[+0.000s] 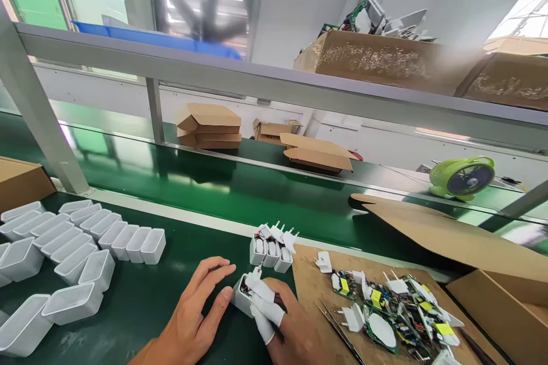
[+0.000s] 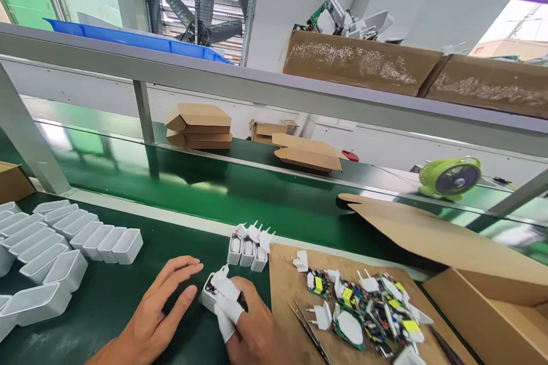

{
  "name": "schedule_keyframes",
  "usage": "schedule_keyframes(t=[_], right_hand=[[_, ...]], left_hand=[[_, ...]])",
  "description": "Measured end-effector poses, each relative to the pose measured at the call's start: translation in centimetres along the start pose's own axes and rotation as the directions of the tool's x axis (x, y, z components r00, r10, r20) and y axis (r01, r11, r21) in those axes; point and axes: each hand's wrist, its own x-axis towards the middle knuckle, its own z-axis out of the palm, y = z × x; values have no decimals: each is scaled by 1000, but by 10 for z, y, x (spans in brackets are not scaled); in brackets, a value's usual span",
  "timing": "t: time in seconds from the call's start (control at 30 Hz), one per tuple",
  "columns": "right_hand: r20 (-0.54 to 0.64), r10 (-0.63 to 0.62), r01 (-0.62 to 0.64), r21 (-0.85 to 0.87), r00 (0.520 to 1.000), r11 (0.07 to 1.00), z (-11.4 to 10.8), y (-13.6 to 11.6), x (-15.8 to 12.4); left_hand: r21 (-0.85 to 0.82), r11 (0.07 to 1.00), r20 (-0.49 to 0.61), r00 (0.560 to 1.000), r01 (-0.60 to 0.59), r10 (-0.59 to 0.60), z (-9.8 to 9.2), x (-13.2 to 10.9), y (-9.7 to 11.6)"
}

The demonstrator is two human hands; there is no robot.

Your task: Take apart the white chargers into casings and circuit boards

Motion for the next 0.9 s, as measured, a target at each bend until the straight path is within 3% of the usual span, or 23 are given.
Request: schedule_keyframes(t=[0.13,0.23,0.3,0.4,0.57,0.67,0.73,0.77,0.83,0.9], right_hand=[[1,3,-3,30,1000,1000,9,-1,0],[-58,18,-13,91,998,996,20,2,-2],[-109,42,-29,117,993,993,26,5,-4],[-130,127,-108,148,983,983,27,7,-6],[39,87,-92,153,995,984,15,0,-1],[29,146,-149,247,989,957,15,-1,2],[31,284,-264,469,958,843,20,-2,5],[72,364,-329,612,929,719,23,-2,6],[200,472,-403,833,859,379,26,-5,9],[308,500,-407,908,810,100,27,-9,12]], left_hand=[[27,999,6,1000,-25,24,3,-3,-3],[75,987,91,987,-139,132,7,-6,-5],[114,981,143,980,-155,138,10,-9,-8],[159,983,162,985,-92,66,13,-12,-11],[107,994,153,988,5,-21,12,-12,-17],[63,997,174,983,42,-53,13,-12,-19],[34,998,186,981,57,-63,15,-14,-17],[20,998,189,980,54,-57,17,-15,-16],[-12,1000,175,984,23,-21,21,-18,-13],[-45,999,143,989,-32,38,25,-19,-9]])
